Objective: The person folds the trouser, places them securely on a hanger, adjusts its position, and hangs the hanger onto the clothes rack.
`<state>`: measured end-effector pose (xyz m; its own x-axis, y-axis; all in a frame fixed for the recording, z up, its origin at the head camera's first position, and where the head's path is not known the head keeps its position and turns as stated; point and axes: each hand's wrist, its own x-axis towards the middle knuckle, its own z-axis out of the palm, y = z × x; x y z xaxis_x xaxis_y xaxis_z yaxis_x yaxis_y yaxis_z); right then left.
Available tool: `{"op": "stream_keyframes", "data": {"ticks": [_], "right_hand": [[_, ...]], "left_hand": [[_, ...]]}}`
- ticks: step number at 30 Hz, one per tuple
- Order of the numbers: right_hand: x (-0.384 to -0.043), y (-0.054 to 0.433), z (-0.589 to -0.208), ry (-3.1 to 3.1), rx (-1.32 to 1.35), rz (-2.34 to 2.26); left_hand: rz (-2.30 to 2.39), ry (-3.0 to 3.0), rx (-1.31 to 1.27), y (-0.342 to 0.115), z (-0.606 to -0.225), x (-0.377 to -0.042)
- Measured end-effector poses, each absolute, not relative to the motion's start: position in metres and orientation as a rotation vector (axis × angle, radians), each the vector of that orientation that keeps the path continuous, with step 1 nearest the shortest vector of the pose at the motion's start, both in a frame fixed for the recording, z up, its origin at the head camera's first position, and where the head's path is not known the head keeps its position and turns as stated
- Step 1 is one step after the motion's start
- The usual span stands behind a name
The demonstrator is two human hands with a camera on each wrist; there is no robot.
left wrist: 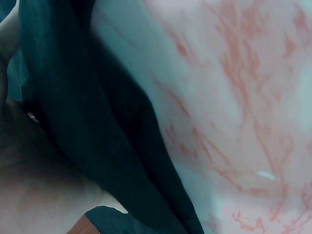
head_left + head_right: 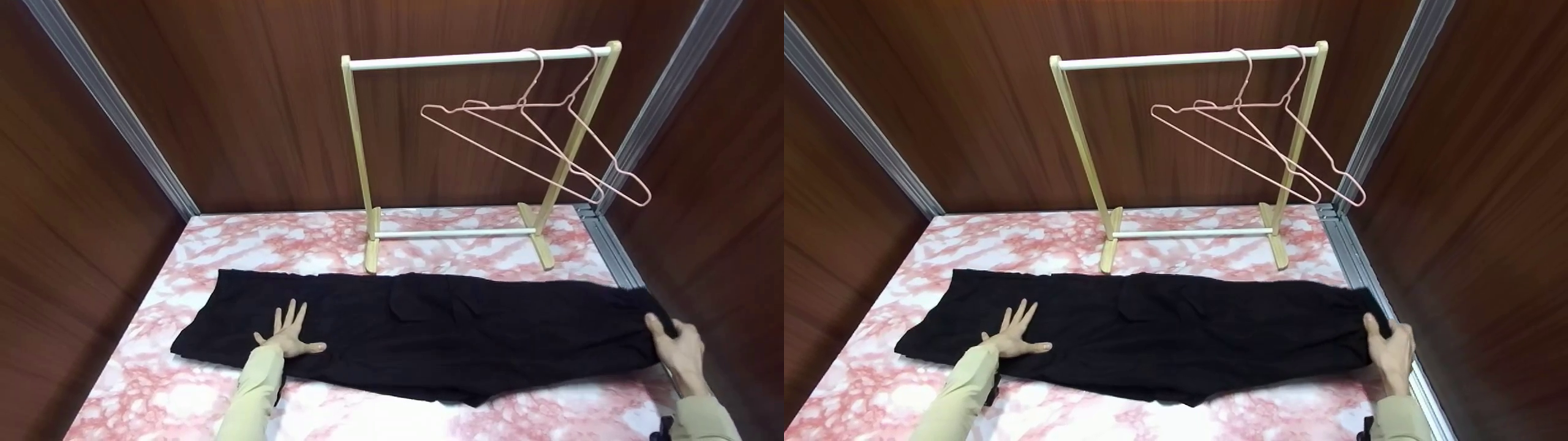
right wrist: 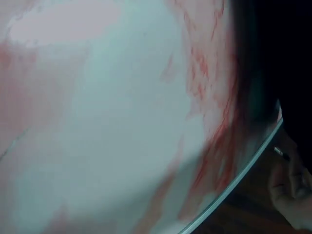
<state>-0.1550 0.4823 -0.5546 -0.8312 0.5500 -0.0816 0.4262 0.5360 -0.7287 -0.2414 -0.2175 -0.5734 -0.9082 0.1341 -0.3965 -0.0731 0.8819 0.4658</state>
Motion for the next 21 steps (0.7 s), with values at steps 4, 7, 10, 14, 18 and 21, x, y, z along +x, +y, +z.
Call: {"op": "stream_keyframes", "data": {"ticks": [4,7,10,14,18,21], "right_hand": [[-0.161,0.474,-0.553,-2.569,-0.901,1.036],[-0.165,0.473,-0.554,-2.667,-0.916,0.928],[-0.168,0.476,-0.557,-2.793,-0.895,0.820],[-0.169,0.475,-0.562,-2.878,-0.826,0.627],[-0.172,0.457,-0.566,-2.789,-0.645,0.406],[-0.177,0.430,-0.569,-2.699,-0.391,0.289]], "left_hand": [[0.682,2.627,0.043,-0.218,-0.573,-0.240],[0.692,2.627,0.045,-0.218,-0.574,-0.240],[0.698,2.625,0.047,-0.219,-0.575,-0.241],[0.697,2.625,0.050,-0.219,-0.577,-0.242],[0.687,2.628,0.046,-0.219,-0.577,-0.243],[0.648,2.648,0.036,-0.214,-0.576,-0.243]]}}
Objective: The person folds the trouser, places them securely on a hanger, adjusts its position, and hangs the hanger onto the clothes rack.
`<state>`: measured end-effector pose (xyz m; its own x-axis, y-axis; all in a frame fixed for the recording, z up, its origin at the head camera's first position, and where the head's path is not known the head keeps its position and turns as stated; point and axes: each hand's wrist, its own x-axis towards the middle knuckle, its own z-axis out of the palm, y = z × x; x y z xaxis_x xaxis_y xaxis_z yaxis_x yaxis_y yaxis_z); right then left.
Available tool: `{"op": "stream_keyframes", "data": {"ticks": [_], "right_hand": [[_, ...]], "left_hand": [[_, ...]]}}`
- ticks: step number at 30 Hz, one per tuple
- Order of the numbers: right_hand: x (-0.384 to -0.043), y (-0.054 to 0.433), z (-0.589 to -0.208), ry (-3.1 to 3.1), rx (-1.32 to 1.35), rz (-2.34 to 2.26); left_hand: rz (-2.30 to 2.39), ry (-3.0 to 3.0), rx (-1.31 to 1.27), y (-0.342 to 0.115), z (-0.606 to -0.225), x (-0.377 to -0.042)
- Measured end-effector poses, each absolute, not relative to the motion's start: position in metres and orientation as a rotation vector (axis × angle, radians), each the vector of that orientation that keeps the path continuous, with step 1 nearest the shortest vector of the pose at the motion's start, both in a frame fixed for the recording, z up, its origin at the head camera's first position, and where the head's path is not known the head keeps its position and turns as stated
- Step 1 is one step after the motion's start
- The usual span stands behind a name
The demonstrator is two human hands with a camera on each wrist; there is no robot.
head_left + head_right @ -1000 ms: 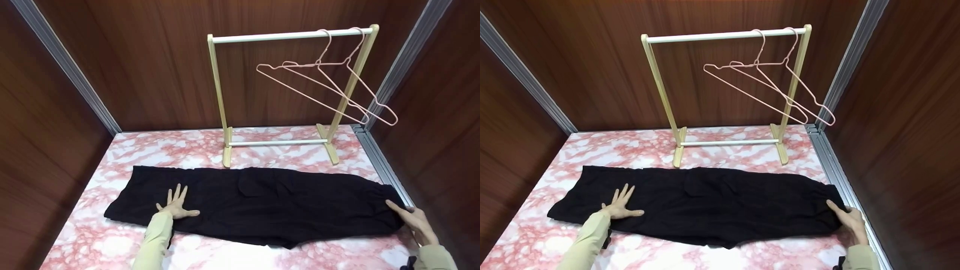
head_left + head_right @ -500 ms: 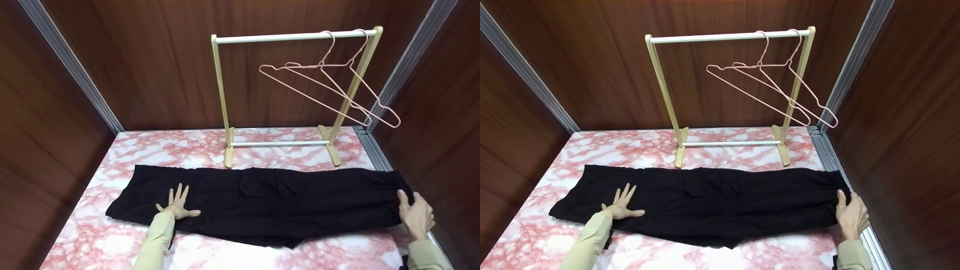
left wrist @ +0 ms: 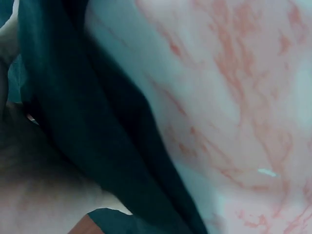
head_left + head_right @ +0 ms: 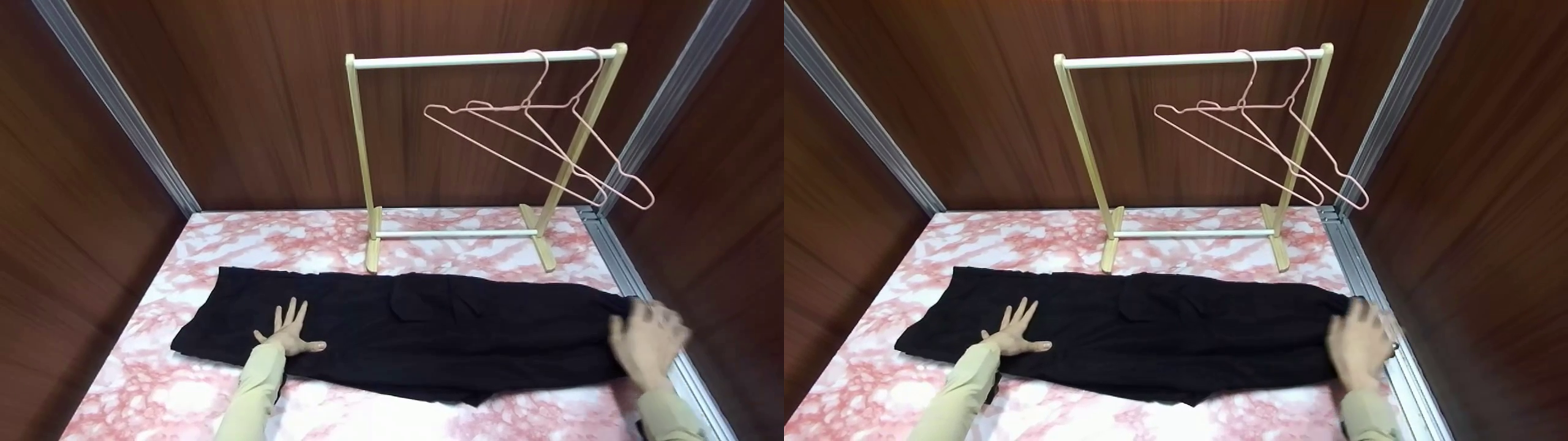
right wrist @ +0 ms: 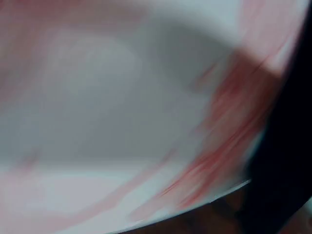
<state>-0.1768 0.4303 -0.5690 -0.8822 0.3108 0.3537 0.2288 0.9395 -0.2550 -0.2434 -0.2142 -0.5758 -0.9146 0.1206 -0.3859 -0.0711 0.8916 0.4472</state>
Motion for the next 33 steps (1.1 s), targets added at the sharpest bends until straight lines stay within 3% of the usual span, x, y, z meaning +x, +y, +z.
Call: {"op": "stream_keyframes", "data": {"ticks": [6,16,33], "right_hand": [[-0.184,0.378,-0.582,-2.894,-0.003,0.341],[-0.178,0.370,-0.611,-3.170,-0.073,0.528],[-0.184,0.372,-0.615,-3.180,-0.029,0.576]], "left_hand": [[0.599,2.728,0.178,-0.191,-0.566,-0.243],[0.591,2.676,0.349,-0.164,-0.576,-0.226],[0.747,2.715,0.146,-0.201,-0.590,-0.235]]}}
